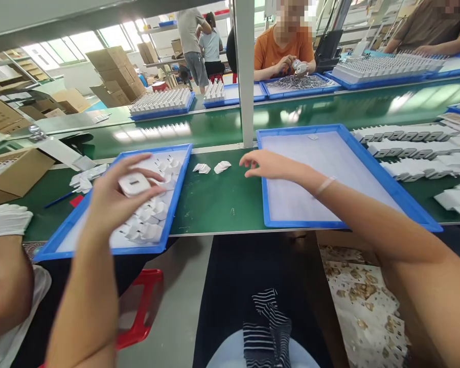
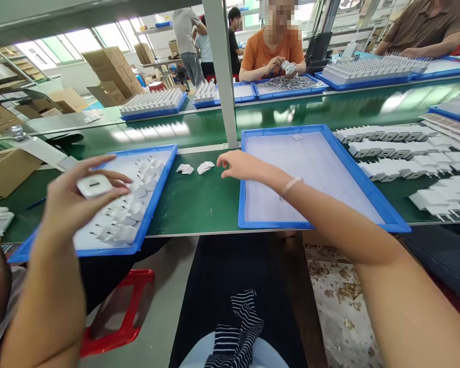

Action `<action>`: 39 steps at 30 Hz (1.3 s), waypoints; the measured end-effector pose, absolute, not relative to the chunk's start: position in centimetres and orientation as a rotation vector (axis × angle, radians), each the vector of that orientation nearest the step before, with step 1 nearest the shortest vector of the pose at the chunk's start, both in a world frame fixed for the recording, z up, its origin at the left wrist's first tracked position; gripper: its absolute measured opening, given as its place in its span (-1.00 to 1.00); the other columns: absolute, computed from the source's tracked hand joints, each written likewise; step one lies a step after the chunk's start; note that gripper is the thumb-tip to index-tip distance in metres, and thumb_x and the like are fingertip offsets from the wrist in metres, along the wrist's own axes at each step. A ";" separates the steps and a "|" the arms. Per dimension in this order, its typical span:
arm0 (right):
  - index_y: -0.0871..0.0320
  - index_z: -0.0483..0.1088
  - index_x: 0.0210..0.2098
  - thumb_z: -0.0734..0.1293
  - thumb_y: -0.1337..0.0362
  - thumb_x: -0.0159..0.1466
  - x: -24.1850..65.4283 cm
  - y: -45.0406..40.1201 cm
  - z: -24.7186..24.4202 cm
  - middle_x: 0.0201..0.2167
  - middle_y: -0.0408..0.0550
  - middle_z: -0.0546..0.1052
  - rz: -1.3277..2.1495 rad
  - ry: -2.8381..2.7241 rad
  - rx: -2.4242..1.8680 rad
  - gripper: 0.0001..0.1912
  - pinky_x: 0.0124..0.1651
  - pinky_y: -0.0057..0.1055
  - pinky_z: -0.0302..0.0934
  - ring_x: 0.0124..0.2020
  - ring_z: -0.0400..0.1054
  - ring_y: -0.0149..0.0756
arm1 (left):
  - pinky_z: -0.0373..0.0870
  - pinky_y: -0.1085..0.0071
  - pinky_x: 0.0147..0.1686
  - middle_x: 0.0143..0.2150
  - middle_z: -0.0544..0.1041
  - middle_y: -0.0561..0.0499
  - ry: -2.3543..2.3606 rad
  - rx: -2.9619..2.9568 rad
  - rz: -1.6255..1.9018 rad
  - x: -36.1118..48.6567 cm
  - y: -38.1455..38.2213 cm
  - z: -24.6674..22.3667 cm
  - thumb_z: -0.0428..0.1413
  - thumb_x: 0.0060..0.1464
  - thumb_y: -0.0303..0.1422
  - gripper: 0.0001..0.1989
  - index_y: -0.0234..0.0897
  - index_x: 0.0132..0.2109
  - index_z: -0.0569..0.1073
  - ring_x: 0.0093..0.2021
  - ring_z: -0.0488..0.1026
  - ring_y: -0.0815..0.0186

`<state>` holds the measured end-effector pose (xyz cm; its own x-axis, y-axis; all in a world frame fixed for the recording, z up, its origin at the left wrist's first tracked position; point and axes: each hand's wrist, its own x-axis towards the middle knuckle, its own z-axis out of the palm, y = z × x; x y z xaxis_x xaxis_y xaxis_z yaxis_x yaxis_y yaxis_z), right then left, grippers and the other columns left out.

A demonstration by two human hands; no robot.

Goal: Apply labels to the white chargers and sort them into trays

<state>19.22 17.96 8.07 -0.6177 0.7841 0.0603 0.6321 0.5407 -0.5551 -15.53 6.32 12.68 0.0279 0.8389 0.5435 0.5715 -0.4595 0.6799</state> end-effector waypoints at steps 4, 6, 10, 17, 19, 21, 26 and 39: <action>0.28 0.44 0.17 0.49 0.39 0.14 14.8 24.9 6.2 0.11 0.24 0.50 0.772 -2.523 -1.242 -0.41 0.03 -0.23 0.30 -0.02 0.43 -0.06 | 0.42 0.42 -0.52 -0.34 0.65 0.07 1.128 1.807 1.509 -8.3 1.7 7.2 0.49 -0.22 -0.30 -0.17 -0.04 0.23 0.42 -0.52 0.43 0.38; 0.25 0.39 0.24 0.51 0.38 0.11 13.5 26.9 5.0 0.15 0.22 0.49 0.813 -2.550 -1.230 -0.30 0.07 -0.25 0.29 0.02 0.42 -0.09 | 0.44 0.44 -0.46 -0.25 0.62 0.02 1.138 1.614 1.472 -6.2 -0.3 4.6 0.44 -0.11 -0.35 -0.18 -0.06 0.29 0.32 -0.47 0.43 0.39; 0.21 0.46 0.19 0.54 0.33 0.08 12.3 28.7 3.6 0.13 0.15 0.51 0.865 -2.605 -1.168 -0.34 0.07 -0.28 0.26 0.02 0.39 -0.11 | 0.42 0.48 -0.42 -0.15 0.55 -0.02 1.170 1.413 1.348 -4.7 -3.8 1.0 0.40 -0.06 -0.39 -0.32 -0.08 0.21 0.37 -0.45 0.40 0.45; 0.23 0.58 -0.10 0.51 0.30 0.10 12.4 29.2 2.6 -0.05 0.09 0.58 0.838 -2.588 -1.113 -0.64 -0.01 -0.33 0.24 -0.07 0.37 -0.16 | 0.37 0.50 -0.45 -0.11 0.52 -0.02 1.151 1.209 1.238 -5.5 -6.4 -1.1 0.40 -0.06 -0.39 -0.38 -0.03 0.16 0.45 -0.46 0.37 0.47; 0.27 0.57 -0.06 0.47 0.30 0.13 12.9 29.0 2.8 -0.08 0.11 0.58 0.824 -2.552 -1.105 -0.63 -0.04 -0.32 0.24 -0.12 0.38 -0.17 | 0.34 0.52 -0.48 -0.07 0.50 -0.05 1.080 1.168 1.252 -6.0 -5.9 -1.2 0.40 -0.07 -0.41 -0.37 -0.03 0.17 0.44 -0.46 0.37 0.49; 0.31 0.54 -0.01 0.44 0.30 0.16 13.3 28.3 3.5 -0.07 0.14 0.57 0.805 -2.506 -1.098 -0.59 -0.04 -0.29 0.25 -0.17 0.39 -0.20 | 0.32 0.54 -0.51 0.02 0.48 -0.09 0.998 1.147 1.258 -6.5 -5.0 -1.0 0.40 -0.07 -0.42 -0.34 -0.02 0.19 0.43 -0.47 0.37 0.52; 0.16 0.55 -0.02 0.47 0.19 0.14 14.1 22.2 6.7 -0.17 0.02 0.56 0.885 -2.549 -0.881 -0.59 -0.09 -0.25 0.29 -0.23 0.38 -0.21 | 0.36 0.55 -0.47 0.24 0.35 -0.17 0.885 1.194 1.193 -6.8 -2.6 0.0 0.40 -0.08 -0.46 -0.24 0.01 0.25 0.35 -0.46 0.37 0.57; 0.13 0.52 -0.09 0.47 0.16 0.23 19.0 12.5 8.2 -0.21 -0.04 0.51 1.091 -2.548 -0.695 -0.70 -0.20 -0.34 0.27 -0.28 0.33 -0.29 | 0.46 0.46 -0.32 -0.29 0.42 0.15 0.815 1.063 1.304 -2.7 0.0 -0.4 0.46 -0.19 -0.44 -0.48 -0.21 -0.22 0.27 -0.35 0.50 0.41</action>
